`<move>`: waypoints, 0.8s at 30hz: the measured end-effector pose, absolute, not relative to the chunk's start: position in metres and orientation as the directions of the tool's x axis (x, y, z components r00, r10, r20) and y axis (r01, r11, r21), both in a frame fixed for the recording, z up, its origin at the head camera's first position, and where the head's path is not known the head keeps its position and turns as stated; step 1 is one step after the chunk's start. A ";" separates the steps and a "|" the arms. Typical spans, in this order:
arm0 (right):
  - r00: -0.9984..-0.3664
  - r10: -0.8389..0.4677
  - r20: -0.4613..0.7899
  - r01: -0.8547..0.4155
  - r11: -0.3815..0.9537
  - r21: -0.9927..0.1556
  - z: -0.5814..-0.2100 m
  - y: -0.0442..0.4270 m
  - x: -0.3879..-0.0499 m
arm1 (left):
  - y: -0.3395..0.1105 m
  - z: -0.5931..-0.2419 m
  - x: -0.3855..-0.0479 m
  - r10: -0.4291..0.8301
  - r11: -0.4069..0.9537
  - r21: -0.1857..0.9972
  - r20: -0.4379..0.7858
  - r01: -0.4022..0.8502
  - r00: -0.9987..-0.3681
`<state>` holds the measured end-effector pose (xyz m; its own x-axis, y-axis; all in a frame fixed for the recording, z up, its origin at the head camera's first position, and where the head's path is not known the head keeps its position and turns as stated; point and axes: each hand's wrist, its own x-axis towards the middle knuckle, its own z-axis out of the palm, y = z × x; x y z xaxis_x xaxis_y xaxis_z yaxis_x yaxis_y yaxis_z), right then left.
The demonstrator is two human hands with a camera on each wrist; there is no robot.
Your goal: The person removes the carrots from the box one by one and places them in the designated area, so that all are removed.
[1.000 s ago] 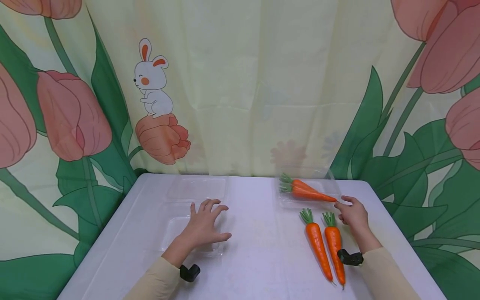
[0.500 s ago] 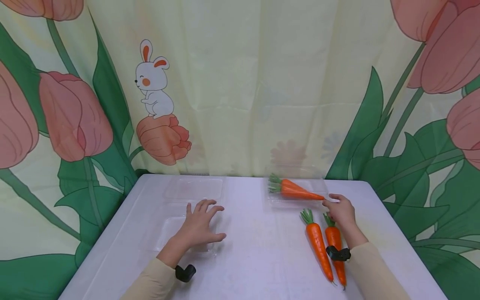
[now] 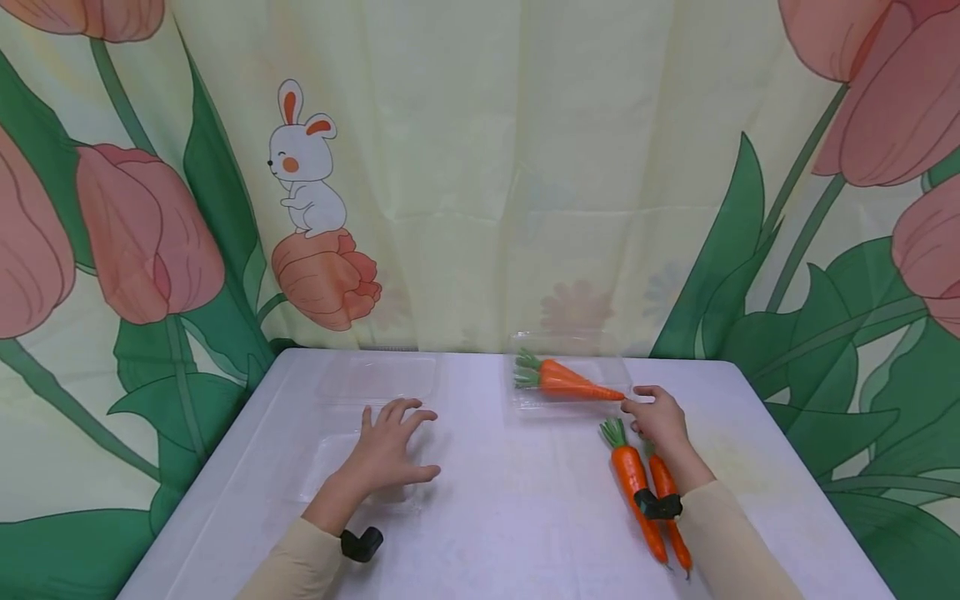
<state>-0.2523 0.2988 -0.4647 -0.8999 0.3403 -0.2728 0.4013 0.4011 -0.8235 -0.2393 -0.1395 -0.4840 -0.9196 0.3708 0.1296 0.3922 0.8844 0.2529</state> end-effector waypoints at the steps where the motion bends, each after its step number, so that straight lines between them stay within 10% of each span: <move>1: -0.902 0.331 -0.277 0.399 0.394 -0.828 -0.465 0.297 -0.252 | -0.141 -0.484 -0.239 0.367 0.887 0.251 0.126 0.388 -0.922; 24: -0.919 0.253 -0.303 0.380 0.361 -0.852 -0.471 0.265 -0.243 | -0.155 -0.482 -0.239 0.333 0.894 0.288 0.083 0.343 -0.939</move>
